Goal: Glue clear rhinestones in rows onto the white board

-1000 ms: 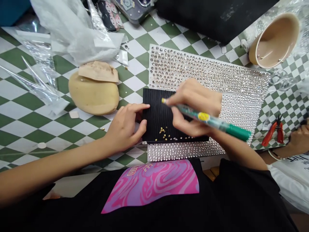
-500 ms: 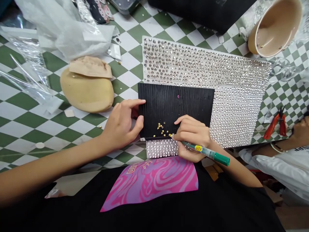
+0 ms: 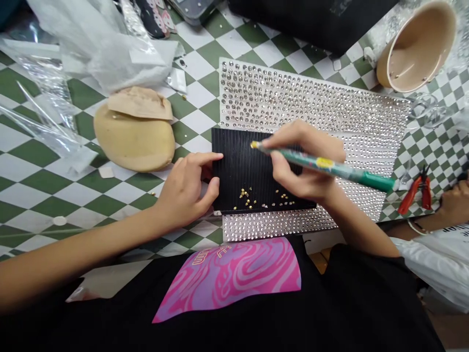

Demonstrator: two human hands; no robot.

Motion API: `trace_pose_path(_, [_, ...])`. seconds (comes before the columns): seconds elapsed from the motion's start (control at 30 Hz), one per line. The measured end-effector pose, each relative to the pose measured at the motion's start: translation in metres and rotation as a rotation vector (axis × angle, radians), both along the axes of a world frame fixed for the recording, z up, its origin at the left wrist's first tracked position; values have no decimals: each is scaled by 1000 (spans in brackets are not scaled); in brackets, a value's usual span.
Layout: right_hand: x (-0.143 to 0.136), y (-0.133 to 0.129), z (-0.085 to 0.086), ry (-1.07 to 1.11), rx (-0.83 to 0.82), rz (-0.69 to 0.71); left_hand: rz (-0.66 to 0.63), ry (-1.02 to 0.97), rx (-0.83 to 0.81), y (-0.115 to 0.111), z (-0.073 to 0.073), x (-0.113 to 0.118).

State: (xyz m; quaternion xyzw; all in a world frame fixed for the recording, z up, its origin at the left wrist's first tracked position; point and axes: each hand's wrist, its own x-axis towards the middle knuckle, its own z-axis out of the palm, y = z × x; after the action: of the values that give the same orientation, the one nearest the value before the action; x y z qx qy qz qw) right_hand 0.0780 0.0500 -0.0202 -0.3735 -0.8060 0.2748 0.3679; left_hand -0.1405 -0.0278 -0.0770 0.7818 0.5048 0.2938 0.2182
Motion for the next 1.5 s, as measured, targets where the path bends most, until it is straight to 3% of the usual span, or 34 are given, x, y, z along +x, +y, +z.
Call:
trace_pose_path(0.13, [-26, 28, -9, -47, 86, -27, -3, -15, -14, 0, 1, 0])
trace_pose_path(0.27, [-38, 39, -14, -149, 154, -8, -3, -21, -36, 0, 2, 0])
trace_pose_path(0.73, [-37, 39, -18, -377, 230, 33, -10, -37, -54, 0, 2, 0])
trace_pose_path(1.03, [-36, 37, -18, -282, 222, -41, -11, -36, -49, 0, 2, 0])
trace_pose_path(1.5, [-37, 39, -17, -324, 168, 28, -7, -40, -71, 0, 2, 0])
